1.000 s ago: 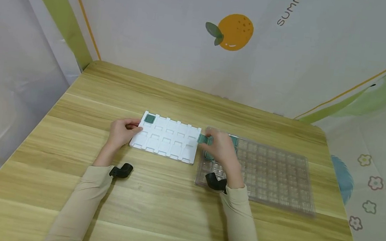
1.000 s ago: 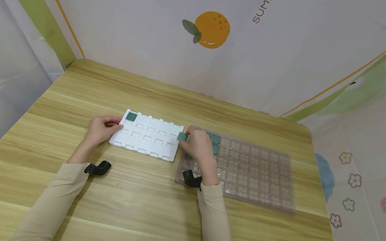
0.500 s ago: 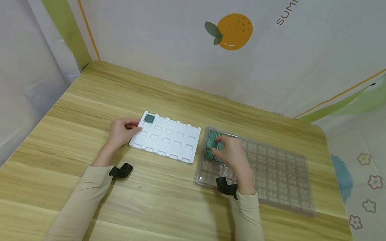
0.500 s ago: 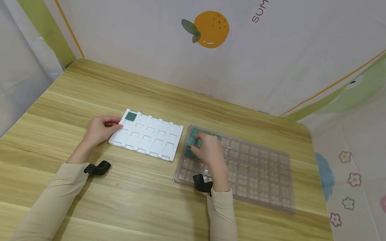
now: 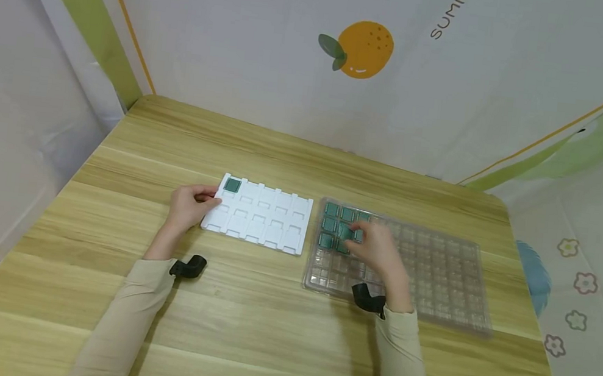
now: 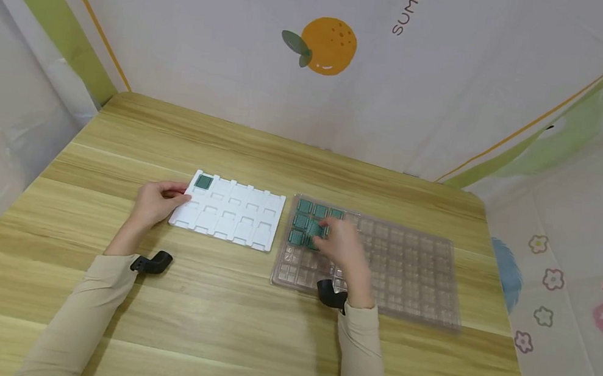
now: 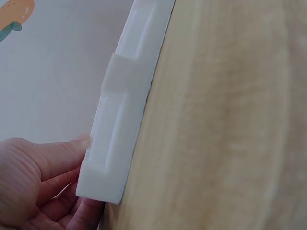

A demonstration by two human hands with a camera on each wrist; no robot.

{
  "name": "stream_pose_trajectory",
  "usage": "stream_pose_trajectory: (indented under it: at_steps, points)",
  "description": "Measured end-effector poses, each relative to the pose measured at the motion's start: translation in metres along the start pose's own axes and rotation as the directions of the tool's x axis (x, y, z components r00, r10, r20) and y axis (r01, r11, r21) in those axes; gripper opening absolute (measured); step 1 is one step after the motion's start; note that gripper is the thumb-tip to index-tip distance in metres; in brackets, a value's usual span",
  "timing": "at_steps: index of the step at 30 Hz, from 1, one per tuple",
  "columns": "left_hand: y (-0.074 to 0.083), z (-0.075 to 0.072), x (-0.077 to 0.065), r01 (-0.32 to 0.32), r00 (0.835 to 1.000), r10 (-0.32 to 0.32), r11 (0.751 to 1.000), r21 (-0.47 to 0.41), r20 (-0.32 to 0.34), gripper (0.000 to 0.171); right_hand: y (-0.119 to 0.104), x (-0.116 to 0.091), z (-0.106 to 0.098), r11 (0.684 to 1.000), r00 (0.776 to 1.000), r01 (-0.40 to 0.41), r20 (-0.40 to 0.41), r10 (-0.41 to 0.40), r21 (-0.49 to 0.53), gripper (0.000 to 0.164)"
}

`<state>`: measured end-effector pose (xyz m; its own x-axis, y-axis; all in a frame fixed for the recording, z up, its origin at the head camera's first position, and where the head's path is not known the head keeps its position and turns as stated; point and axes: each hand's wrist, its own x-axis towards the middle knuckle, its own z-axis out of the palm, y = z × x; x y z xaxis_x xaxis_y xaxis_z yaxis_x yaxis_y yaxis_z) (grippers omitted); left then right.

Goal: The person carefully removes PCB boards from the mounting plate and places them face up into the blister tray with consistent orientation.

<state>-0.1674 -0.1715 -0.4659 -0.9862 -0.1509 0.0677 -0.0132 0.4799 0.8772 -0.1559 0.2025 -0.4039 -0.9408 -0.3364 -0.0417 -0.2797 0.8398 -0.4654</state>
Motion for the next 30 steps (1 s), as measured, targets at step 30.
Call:
stream_pose_trajectory:
  at_steps: [30]
  points:
    - [0.0,0.0,0.0,-0.016,1.0,0.016,1.0,0.003,0.002,0.025,0.041,-0.022,0.011,0.997,0.999,-0.038,-0.016,0.037,-0.074,0.028]
